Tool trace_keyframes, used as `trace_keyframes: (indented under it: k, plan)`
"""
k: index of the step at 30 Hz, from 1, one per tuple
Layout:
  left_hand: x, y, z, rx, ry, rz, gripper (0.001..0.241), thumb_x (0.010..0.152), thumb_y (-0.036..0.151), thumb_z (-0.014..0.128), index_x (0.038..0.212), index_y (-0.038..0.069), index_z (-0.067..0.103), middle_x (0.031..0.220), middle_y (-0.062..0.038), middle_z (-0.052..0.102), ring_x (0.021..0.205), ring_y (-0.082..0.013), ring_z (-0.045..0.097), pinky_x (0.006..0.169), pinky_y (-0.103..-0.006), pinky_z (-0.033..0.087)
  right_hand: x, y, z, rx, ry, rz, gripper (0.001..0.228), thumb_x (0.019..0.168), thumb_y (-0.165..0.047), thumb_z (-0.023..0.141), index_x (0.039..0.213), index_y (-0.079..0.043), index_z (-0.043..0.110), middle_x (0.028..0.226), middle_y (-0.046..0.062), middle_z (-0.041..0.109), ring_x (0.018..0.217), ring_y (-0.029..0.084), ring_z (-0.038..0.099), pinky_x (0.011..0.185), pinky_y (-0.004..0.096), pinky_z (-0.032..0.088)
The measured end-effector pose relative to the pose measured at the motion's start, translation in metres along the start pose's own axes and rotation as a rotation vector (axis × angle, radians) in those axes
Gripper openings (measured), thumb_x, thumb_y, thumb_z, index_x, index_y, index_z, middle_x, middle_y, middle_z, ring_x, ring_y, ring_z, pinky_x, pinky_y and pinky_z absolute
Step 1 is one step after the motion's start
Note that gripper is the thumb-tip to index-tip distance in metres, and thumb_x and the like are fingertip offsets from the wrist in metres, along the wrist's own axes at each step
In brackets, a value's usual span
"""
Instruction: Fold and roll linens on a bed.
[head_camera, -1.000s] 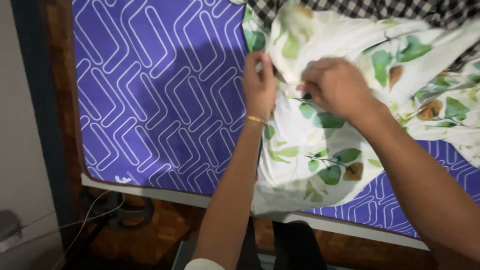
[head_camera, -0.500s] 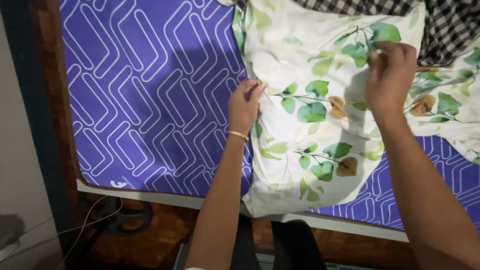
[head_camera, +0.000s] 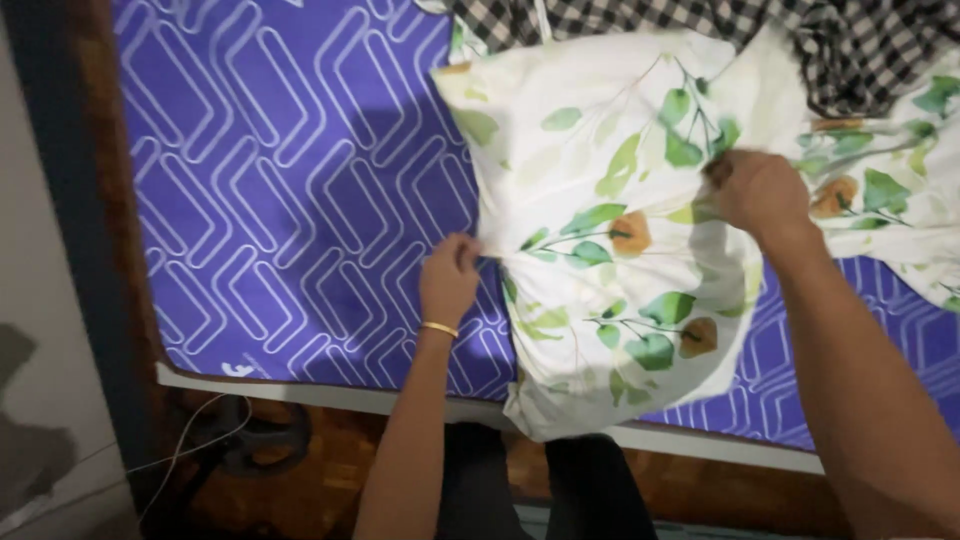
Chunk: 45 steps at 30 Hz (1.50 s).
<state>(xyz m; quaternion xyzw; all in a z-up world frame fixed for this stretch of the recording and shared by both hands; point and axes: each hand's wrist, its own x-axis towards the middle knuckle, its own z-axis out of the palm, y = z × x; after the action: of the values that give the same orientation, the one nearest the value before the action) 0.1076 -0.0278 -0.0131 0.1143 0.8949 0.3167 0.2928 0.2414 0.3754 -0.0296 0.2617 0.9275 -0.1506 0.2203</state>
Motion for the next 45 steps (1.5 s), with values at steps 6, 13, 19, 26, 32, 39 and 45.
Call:
trace_keyframes:
  k: [6, 13, 19, 26, 32, 39, 45]
  plan:
    - [0.001, 0.009, 0.014, -0.209, 0.015, -0.087, 0.014, 0.095, 0.016, 0.064, 0.098, 0.002, 0.066, 0.088, -0.010, 0.072, 0.071, -0.0255, 0.064, 0.071, -0.0364, 0.051, -0.011, 0.008, -0.017, -0.113, -0.537, 0.265, 0.044, 0.097, -0.047, 0.064, 0.121, -0.013, 0.079, 0.110, 0.014, 0.079, 0.092, 0.038, 0.073, 0.081, 0.050, 0.056]
    - [-0.004, 0.031, 0.017, -0.629, -0.213, -0.344, 0.046, 0.089, 0.029, 0.073, 0.121, -0.004, 0.069, 0.103, -0.012, 0.076, 0.084, -0.0153, 0.066, 0.076, -0.0248, 0.054, -0.020, -0.073, -0.081, 0.713, -0.519, 0.547, 0.106, 0.082, -0.058, 0.059, 0.160, 0.001, 0.017, 0.153, 0.034, 0.038, 0.127, 0.048, 0.055, 0.114, 0.061, 0.036]
    - [0.041, 0.076, -0.004, -0.663, 0.029, -0.184, 0.040, 0.094, 0.016, 0.069, 0.130, -0.001, 0.066, 0.105, -0.009, 0.076, 0.083, -0.0108, 0.064, 0.072, -0.0219, 0.053, -0.030, -0.027, -0.035, 1.019, 0.094, 0.211, 0.064, 0.095, -0.008, 0.078, 0.146, 0.003, 0.042, 0.137, 0.023, 0.056, 0.108, 0.034, 0.062, 0.084, 0.039, 0.057]
    - [0.119, 0.071, -0.001, -0.311, -0.029, 0.090, 0.019, 0.091, 0.025, 0.074, 0.098, 0.007, 0.072, 0.080, -0.002, 0.075, 0.068, -0.0133, 0.068, 0.063, -0.0276, 0.054, -0.015, -0.067, -0.049, 0.372, 0.679, -0.158, 0.040, 0.097, -0.001, 0.077, 0.127, 0.015, 0.055, 0.122, 0.031, 0.057, 0.110, 0.045, 0.055, 0.097, 0.053, 0.045]
    - [0.092, 0.062, 0.001, -0.167, -0.082, 0.112, 0.012, 0.088, 0.016, 0.073, 0.090, 0.004, 0.072, 0.072, -0.004, 0.070, 0.060, -0.0197, 0.060, 0.062, -0.0327, 0.050, -0.003, -0.126, -0.035, 0.070, 0.443, -0.388, 0.037, 0.100, -0.028, 0.078, 0.123, 0.000, 0.072, 0.115, 0.013, 0.064, 0.102, 0.028, 0.056, 0.091, 0.038, 0.044]
    - [0.064, 0.016, -0.002, 0.157, -0.148, 0.119, 0.023, 0.094, 0.032, 0.060, 0.098, 0.014, 0.073, 0.091, -0.004, 0.077, 0.080, -0.0319, 0.067, 0.082, -0.0450, 0.051, -0.017, -0.144, 0.015, 0.125, 0.176, -0.451, 0.010, 0.082, -0.012, 0.071, 0.091, -0.015, 0.073, 0.089, 0.004, 0.070, 0.096, 0.030, 0.061, 0.086, 0.040, 0.050]
    - [0.045, -0.007, 0.003, 0.186, -0.232, 0.248, 0.038, 0.106, 0.045, 0.049, 0.112, 0.012, 0.068, 0.101, -0.012, 0.074, 0.097, -0.0385, 0.069, 0.091, -0.0500, 0.050, -0.027, -0.153, -0.002, -0.019, -0.043, -0.443, 0.016, 0.083, -0.028, 0.067, 0.096, -0.021, 0.072, 0.087, 0.003, 0.068, 0.090, 0.030, 0.067, 0.080, 0.041, 0.053]
